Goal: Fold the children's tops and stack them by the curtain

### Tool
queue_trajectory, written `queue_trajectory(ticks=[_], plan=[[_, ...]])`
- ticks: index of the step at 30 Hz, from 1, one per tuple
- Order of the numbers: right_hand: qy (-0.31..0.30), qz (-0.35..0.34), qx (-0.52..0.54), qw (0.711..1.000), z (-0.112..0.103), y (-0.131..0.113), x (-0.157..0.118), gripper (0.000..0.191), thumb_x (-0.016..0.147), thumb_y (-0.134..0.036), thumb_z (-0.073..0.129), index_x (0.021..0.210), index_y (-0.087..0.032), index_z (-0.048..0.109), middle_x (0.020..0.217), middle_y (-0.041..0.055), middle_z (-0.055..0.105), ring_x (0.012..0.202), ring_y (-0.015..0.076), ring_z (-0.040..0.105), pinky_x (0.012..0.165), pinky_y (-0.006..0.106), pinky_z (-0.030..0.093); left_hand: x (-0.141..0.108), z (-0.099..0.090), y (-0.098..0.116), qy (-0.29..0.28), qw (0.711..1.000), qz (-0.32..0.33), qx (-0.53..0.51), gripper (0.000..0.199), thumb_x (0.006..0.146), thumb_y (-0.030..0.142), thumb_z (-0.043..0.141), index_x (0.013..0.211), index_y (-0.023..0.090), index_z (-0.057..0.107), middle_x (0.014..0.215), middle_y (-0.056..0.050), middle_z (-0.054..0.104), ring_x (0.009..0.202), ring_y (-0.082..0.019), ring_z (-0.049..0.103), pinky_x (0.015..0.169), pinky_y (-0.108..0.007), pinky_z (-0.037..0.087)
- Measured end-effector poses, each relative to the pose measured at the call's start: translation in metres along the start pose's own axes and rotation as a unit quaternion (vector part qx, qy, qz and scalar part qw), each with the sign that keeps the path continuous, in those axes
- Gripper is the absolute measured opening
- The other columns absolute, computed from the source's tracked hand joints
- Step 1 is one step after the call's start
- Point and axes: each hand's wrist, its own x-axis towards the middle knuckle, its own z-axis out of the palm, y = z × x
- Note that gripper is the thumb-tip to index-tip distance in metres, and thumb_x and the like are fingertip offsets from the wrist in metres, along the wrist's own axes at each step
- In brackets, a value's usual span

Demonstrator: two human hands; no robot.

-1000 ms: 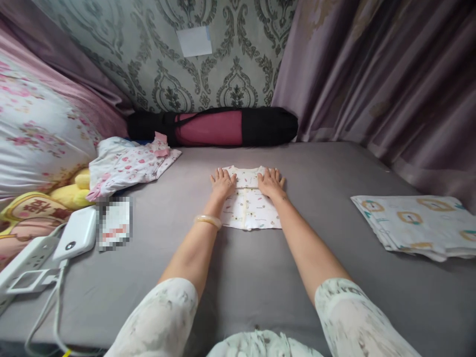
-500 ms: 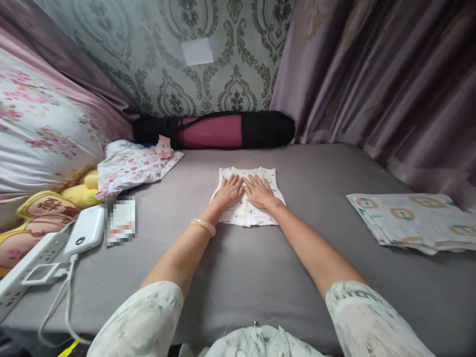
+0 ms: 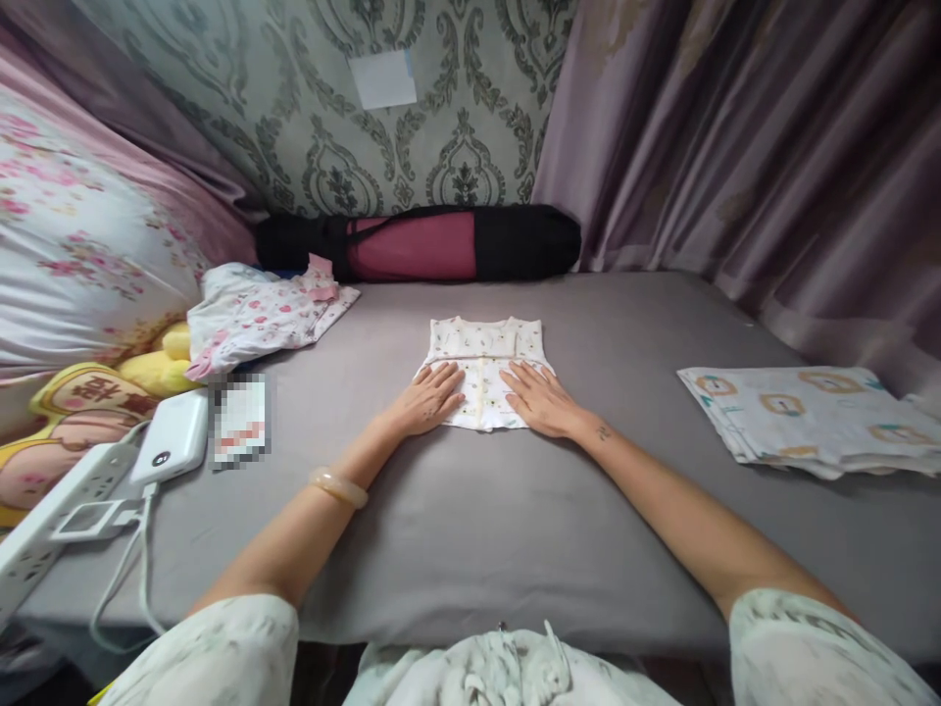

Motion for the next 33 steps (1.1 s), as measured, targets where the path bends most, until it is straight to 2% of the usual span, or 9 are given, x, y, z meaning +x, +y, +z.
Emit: queue_trajectory(ticks=[4,9,13,16,21,24,27,30,33], plan=[[-0.006,0.014,-0.009,1.0,-0.003,-0.01,0.001,0.06,0.1,-0.043,0.019,0.153,-0.017,0.03,0.16,0.0107,0.021,0.148,0.0274,0.015,0.119,0.053,0.01,0.003,-0.004,0.006,-0.004,1.0,-0.007,-0.001,0.059,0.1,0.047,0.021,0.149,0.016,0.033,0.157,-0.014,0.03,0.147,-0.026,0.024,0.119,-0.049,0.016],[0.013,-0.037,0.001,0.999,0.001,-0.04,-0.007,0.061,0.1,-0.044,0.018,0.154,-0.017,0.025,0.161,0.0089,0.019,0.149,0.0247,0.012,0.12,0.05,0.009,-0.004,-0.005,0.035,-0.003,1.0,0.001,-0.009,0.063,0.1,0.05,0.019,0.15,0.013,0.03,0.159,-0.016,0.024,0.149,-0.026,0.016,0.12,-0.048,0.014],[0.009,-0.047,0.006,0.999,0.01,-0.053,-0.012,0.062,0.1,-0.044,0.016,0.155,-0.016,0.022,0.161,0.0086,0.019,0.149,0.0246,0.013,0.12,0.05,0.009,-0.01,-0.001,0.053,-0.035,0.999,-0.014,-0.02,0.066,0.1,0.05,0.015,0.153,0.01,0.023,0.16,-0.016,0.018,0.149,-0.027,0.01,0.121,-0.048,0.011],[-0.001,-0.046,0.006,0.999,0.01,-0.054,-0.012,0.063,0.1,-0.043,0.016,0.155,-0.015,0.021,0.161,0.009,0.018,0.149,0.0252,0.012,0.12,0.051,0.008,-0.01,0.002,0.054,-0.044,0.999,-0.026,-0.02,0.067,0.1,0.05,0.014,0.153,0.01,0.022,0.161,-0.016,0.015,0.149,-0.027,0.009,0.121,-0.049,0.009],[-0.02,-0.041,0.032,0.998,0.002,-0.055,-0.01,0.063,0.1,-0.045,0.017,0.156,-0.016,0.021,0.161,0.0091,0.017,0.149,0.0252,0.011,0.12,0.052,0.007,-0.008,0.005,0.048,-0.025,0.999,-0.013,-0.032,0.066,0.1,0.052,0.015,0.153,0.013,0.024,0.16,-0.016,0.019,0.149,-0.027,0.011,0.12,-0.051,0.012],[-0.033,-0.048,0.06,0.996,-0.003,-0.049,-0.016,0.063,0.1,-0.048,0.023,0.154,-0.016,0.026,0.161,0.0105,0.02,0.149,0.0248,0.014,0.12,0.049,0.01,-0.015,0.001,0.043,-0.011,0.999,0.015,-0.046,0.066,0.099,0.056,0.021,0.149,0.014,0.031,0.158,-0.018,0.027,0.148,-0.029,0.02,0.119,-0.051,0.017],[0.009,-0.067,0.061,0.996,-0.007,-0.03,-0.034,0.055,0.099,-0.046,0.032,0.146,-0.018,0.042,0.156,0.0127,0.034,0.145,0.0249,0.025,0.118,0.047,0.017,-0.032,-0.007,0.029,0.04,0.996,0.067,-0.054,0.058,0.097,0.056,0.034,0.139,0.019,0.047,0.147,-0.017,0.044,0.137,-0.029,0.039,0.113,-0.048,0.03],[0.074,-0.088,0.034,0.993,-0.012,-0.003,-0.058,0.039,0.099,-0.039,0.04,0.127,-0.021,0.06,0.136,0.0129,0.055,0.128,0.0249,0.046,0.109,0.044,0.029,-0.054,-0.015,0.01,0.088,0.992,0.077,-0.044,0.043,0.095,0.051,0.044,0.122,0.023,0.061,0.129,-0.013,0.056,0.119,-0.027,0.053,0.101,-0.045,0.043],[0.103,-0.091,0.005,0.991,-0.018,0.017,-0.078,0.028,0.098,-0.035,0.045,0.11,-0.022,0.067,0.115,0.0109,0.064,0.109,0.0247,0.055,0.098,0.042,0.036,-0.07,-0.022,-0.006,0.094,0.994,0.06,-0.017,0.033,0.096,0.045,0.044,0.111,0.025,0.066,0.116,-0.009,0.062,0.106,-0.024,0.057,0.092,-0.041,0.046]])
